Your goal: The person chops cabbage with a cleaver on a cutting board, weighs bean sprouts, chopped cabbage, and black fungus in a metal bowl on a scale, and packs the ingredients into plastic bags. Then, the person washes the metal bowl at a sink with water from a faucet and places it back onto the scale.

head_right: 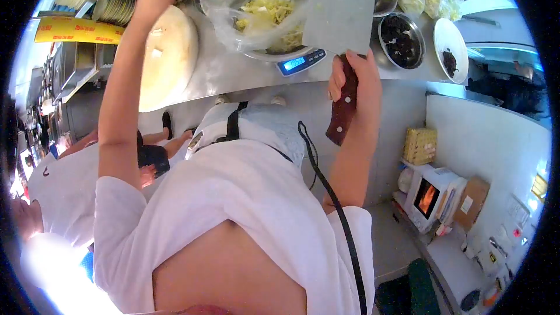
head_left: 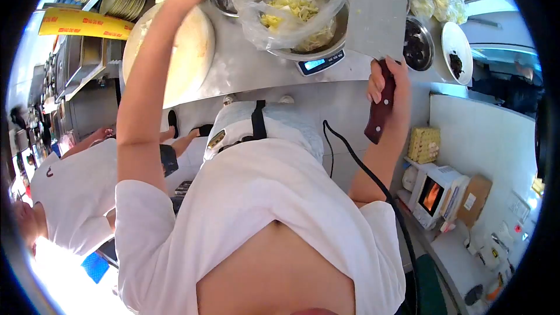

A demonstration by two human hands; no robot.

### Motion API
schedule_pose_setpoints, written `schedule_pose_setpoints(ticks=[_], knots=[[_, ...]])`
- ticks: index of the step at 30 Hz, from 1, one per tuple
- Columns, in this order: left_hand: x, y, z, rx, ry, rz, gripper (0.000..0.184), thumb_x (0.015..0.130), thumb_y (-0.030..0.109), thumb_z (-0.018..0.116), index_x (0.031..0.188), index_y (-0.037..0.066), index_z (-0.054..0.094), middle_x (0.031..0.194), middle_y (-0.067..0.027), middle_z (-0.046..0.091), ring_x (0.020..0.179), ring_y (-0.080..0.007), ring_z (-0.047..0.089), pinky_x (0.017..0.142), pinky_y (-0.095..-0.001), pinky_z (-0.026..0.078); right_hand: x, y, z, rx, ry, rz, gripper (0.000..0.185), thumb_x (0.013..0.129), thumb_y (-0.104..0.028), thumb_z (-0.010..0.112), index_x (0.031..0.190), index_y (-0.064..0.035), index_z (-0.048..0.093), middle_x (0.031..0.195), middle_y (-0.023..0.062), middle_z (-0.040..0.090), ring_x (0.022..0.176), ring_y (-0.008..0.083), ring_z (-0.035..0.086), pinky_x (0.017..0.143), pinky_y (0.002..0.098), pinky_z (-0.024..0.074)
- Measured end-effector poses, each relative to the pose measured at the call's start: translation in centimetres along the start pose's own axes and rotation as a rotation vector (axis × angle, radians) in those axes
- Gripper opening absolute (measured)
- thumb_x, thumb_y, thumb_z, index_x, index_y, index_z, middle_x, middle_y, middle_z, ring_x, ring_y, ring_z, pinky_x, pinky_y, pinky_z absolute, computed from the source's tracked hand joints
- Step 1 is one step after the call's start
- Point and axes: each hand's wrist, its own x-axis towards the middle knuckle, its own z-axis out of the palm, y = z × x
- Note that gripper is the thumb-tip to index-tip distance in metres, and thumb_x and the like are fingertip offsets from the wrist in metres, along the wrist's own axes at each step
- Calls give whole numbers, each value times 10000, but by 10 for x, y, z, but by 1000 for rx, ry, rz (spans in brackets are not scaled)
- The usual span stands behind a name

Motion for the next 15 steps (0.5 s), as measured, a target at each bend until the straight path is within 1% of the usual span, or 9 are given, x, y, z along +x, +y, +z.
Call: schedule_pose_setpoints(ticks=[1,2,3,4,5,8,12,13,15], knots=[[-12,3,-13,133,89,-98,184,901,126,476,976,2,589,828,-106,644,748,-160,645,584,-251,502,-2,0,3,-5,-20,-24,108,887,-190,442,915,-86,442,480,1,385,323,104,363,335,235,327],[-20,-57,-36,209,116,-11,233,865,235,575,1039,93,636,918,-94,653,734,-144,606,678,-265,477,-4,0,8,-9,-41,-49,113,889,-189,439,920,-81,443,479,3,386,316,104,360,327,237,327],[-34,-78,-57,368,149,-120,210,880,197,559,1045,89,630,930,-59,653,758,-80,572,671,-239,459,-6,1,14,-12,-51,-60,127,890,-191,438,942,-75,445,476,5,384,308,106,353,324,238,327],[-50,-107,-74,228,157,-130,224,889,213,548,1061,91,624,929,-26,648,786,-68,564,696,-241,456,-8,1,22,-14,-62,-70,144,890,-192,437,965,-69,446,473,7,381,301,109,346,321,239,327],[-65,-111,-89,304,180,-302,218,873,181,543,1058,96,621,932,-102,653,874,-177,631,759,-262,472,-11,2,31,-14,-73,-79,162,891,-194,436,987,-63,448,469,9,379,293,111,338,317,240,327],[-118,-188,-135,473,191,-535,274,871,273,541,1064,97,620,1001,-110,645,935,-234,618,800,-308,458,-19,5,60,-9,-99,-63,238,872,-158,460,1066,-23,432,483,39,394,325,134,367,333,258,336],[-194,-272,-156,545,102,-639,353,863,343,537,1130,114,567,1116,-115,594,1050,-289,552,879,-368,423,-26,22,114,-113,-20,-43,255,879,-169,433,1089,-25,424,459,33,360,285,131,310,311,248,314],[-197,-258,-155,635,76,-621,346,866,327,537,1134,111,565,1166,-138,562,1097,-298,516,914,-370,400,-24,29,125,-89,-79,-7,249,870,-146,458,1089,-32,431,477,34,370,310,127,315,316,254,317],[-224,-310,-148,404,202,-560,391,864,294,547,1191,81,525,1232,-208,490,1169,-341,442,982,-350,341,-12,52,140,-111,-87,188,201,868,-124,489,1050,-47,455,532,38,427,373,125,390,353,248,343]])
